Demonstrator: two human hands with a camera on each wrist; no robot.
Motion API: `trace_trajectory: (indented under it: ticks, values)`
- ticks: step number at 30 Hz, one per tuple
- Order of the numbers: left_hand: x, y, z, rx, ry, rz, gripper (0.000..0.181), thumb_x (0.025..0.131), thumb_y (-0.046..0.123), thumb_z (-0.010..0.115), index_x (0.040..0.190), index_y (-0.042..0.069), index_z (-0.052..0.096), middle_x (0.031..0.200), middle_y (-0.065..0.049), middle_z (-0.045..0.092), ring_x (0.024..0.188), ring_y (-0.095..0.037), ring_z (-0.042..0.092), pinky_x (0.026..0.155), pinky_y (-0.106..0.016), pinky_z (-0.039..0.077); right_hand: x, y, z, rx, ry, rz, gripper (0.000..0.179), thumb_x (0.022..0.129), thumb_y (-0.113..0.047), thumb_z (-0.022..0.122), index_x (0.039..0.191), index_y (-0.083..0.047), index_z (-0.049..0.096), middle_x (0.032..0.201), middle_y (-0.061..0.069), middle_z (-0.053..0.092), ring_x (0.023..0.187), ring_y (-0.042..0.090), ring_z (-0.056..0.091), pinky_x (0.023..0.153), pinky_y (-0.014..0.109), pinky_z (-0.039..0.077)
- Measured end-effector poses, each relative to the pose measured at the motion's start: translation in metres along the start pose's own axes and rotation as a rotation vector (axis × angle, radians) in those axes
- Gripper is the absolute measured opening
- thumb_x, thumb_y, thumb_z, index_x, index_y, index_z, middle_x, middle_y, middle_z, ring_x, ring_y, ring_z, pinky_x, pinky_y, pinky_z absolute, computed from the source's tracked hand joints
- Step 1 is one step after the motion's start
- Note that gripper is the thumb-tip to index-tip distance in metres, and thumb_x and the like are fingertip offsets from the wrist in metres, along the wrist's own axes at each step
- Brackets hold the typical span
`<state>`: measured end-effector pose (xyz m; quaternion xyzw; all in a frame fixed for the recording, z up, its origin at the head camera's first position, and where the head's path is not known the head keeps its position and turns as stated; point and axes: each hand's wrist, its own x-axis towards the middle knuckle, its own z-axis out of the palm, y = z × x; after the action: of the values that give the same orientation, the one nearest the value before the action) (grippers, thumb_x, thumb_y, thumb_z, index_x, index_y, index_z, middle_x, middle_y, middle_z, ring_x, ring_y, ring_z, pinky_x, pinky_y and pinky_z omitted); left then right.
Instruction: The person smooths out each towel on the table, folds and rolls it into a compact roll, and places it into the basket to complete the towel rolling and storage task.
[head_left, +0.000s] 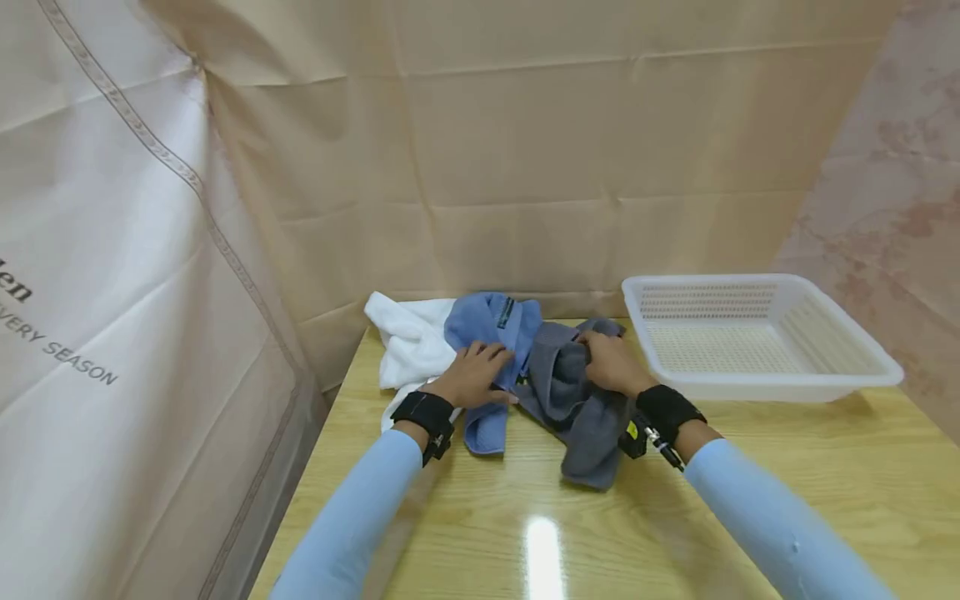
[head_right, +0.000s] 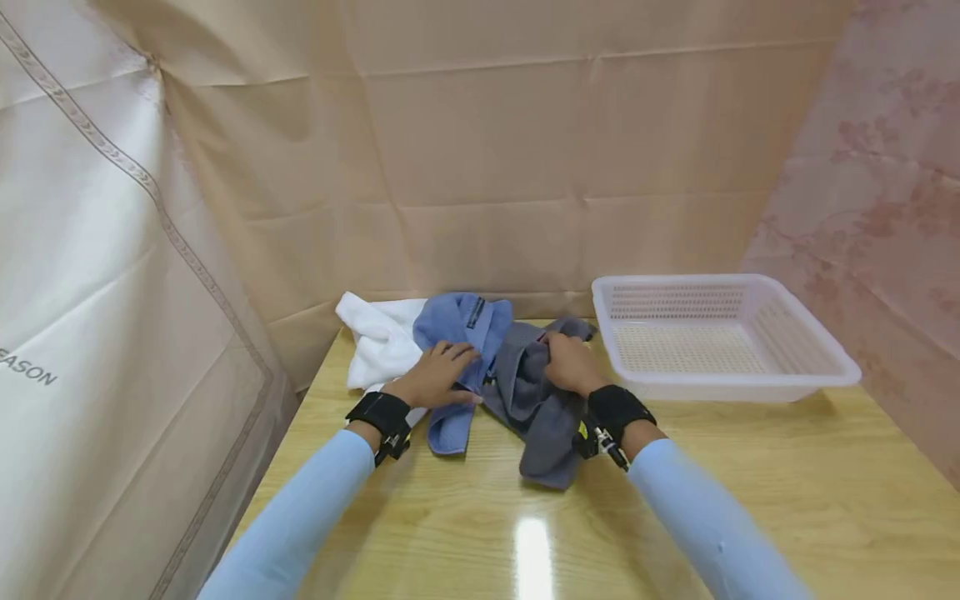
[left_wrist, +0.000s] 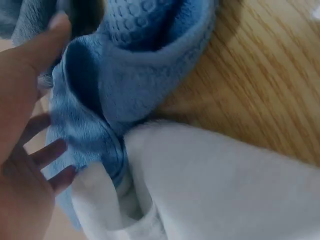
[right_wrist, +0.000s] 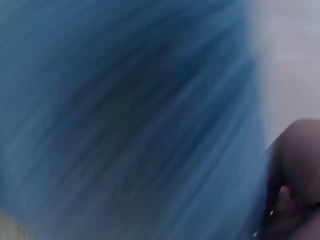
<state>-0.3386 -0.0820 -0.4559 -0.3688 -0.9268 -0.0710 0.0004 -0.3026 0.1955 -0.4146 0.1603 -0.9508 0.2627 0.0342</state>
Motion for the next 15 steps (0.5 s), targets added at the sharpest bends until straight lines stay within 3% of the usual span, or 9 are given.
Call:
trace_trajectory:
  ticks: [2,5,6,8,10,12,13,15]
  values:
    - [0.004,0.006,-0.002,-0.066,0.049,0.009,0.104,0.086,0.067,0.071,0.165,0.023,0.020,0.168,-0.011,0.023,0.146,-0.041,0.030,0.111,-0.065,0.032,-0.005,-0.003,-0.014,0.128,-0.032,-0.006,0.055,0.078,0.014,0.048,0.132,0.011,0.059,0.126,0.029,0.063,0.113,0.045,0.060,0.095,0.052,0.049]
    - [0.011,0.020,-0.008,-0.202,0.090,0.071,0.111,0.083,0.067,0.075,0.166,0.029,0.013,0.171,-0.007,0.015,0.148,-0.041,0.027,0.110,-0.067,0.030,-0.012,-0.010,-0.029,0.332,-0.110,0.021,0.060,0.078,0.015,0.041,0.132,0.003,0.063,0.128,0.023,0.063,0.106,0.036,0.060,0.088,0.044,0.050]
    - [0.013,0.026,-0.010,-0.243,0.096,0.105,0.105,0.084,0.064,0.075,0.165,0.029,0.018,0.170,-0.005,0.019,0.148,-0.038,0.029,0.111,-0.065,0.031,-0.015,-0.013,-0.033,0.372,-0.132,0.019,0.060,0.079,0.015,0.041,0.132,0.001,0.064,0.126,0.020,0.064,0.101,0.033,0.061,0.083,0.041,0.050]
    - [0.017,0.037,-0.014,-0.320,0.103,0.174,0.079,0.092,0.056,0.072,0.157,0.024,0.039,0.156,-0.004,0.043,0.137,-0.030,0.044,0.108,-0.055,0.038,-0.020,-0.016,-0.036,0.390,-0.140,0.007,0.058,0.080,0.015,0.040,0.128,-0.003,0.067,0.120,0.015,0.068,0.092,0.026,0.060,0.074,0.035,0.050]
    - [0.016,0.046,-0.018,-0.383,0.125,0.207,0.044,0.102,0.046,0.063,0.136,0.018,0.057,0.125,-0.004,0.061,0.113,-0.021,0.059,0.095,-0.041,0.046,-0.025,-0.020,-0.035,0.347,-0.100,-0.027,0.053,0.083,0.014,0.043,0.126,-0.005,0.068,0.111,0.015,0.069,0.085,0.026,0.061,0.068,0.035,0.049]
    - [0.015,0.052,-0.021,-0.409,0.173,0.208,0.022,0.108,0.036,0.054,0.113,0.016,0.061,0.093,-0.001,0.060,0.084,-0.014,0.059,0.077,-0.031,0.046,-0.035,-0.024,-0.030,0.237,0.011,-0.068,0.046,0.087,0.009,0.050,0.127,-0.005,0.066,0.109,0.016,0.067,0.089,0.027,0.059,0.072,0.038,0.047]
    - [0.013,0.054,-0.021,-0.405,0.196,0.198,0.020,0.110,0.033,0.050,0.104,0.016,0.058,0.083,0.000,0.055,0.073,-0.013,0.055,0.070,-0.029,0.044,-0.040,-0.025,-0.025,0.175,0.076,-0.084,0.041,0.089,0.005,0.055,0.127,-0.006,0.065,0.106,0.016,0.065,0.089,0.028,0.058,0.074,0.040,0.046]
    - [0.009,0.057,-0.021,-0.376,0.229,0.175,0.023,0.112,0.031,0.045,0.099,0.015,0.057,0.078,0.000,0.053,0.068,-0.012,0.053,0.066,-0.027,0.042,-0.058,-0.027,-0.013,0.050,0.172,-0.115,0.034,0.094,-0.011,0.065,0.127,-0.006,0.063,0.103,0.016,0.061,0.088,0.030,0.056,0.073,0.044,0.045]
